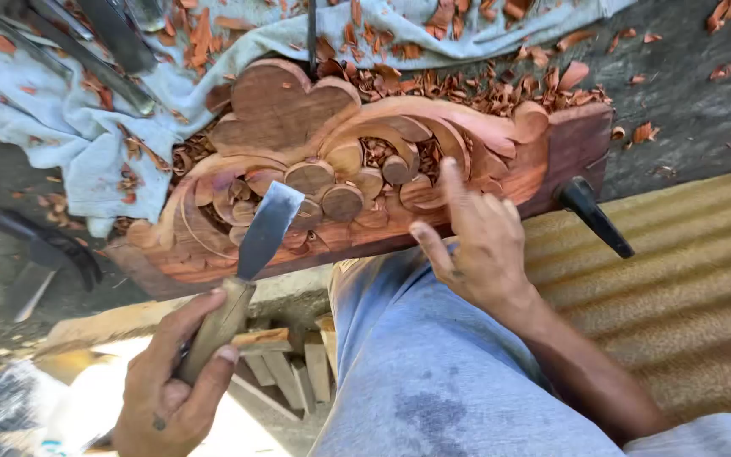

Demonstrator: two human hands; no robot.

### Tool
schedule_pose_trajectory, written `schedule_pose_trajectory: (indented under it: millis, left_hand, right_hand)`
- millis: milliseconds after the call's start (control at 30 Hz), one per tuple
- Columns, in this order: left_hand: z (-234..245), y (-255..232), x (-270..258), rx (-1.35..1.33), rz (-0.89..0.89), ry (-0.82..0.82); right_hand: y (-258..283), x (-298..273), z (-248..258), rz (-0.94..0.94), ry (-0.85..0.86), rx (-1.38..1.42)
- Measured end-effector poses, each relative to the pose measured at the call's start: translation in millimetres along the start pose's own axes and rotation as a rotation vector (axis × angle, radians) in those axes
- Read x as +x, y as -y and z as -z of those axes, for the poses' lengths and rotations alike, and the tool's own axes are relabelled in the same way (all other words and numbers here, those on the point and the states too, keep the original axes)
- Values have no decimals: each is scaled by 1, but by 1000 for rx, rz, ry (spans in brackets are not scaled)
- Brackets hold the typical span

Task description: The recorder is using various chisels and a mallet to carve intricate floral patterns into a wooden panel.

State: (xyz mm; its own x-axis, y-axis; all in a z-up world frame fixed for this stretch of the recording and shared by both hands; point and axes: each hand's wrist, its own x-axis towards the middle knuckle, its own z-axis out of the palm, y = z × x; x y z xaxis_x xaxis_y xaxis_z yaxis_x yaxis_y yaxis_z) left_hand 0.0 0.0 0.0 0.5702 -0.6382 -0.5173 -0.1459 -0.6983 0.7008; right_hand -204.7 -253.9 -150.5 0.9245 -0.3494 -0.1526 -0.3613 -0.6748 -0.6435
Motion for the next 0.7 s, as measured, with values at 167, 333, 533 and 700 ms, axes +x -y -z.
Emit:
schedule_pose_trajectory:
  millis: [167,333,533,700]
  left_hand:
    - [-22,-22,12,-269,278,26]
    - [-20,-17,28,-216,59,95]
    - [0,2,74,-149,88,267]
    - [16,16,94,41,-90,399]
  right_hand:
    - [4,-13,-9,106,41,259]
    - [2,-8,-5,-11,-151,287]
    - [13,-6,-13,-19,-122,419]
    - [55,-32,-39,91,-295,375]
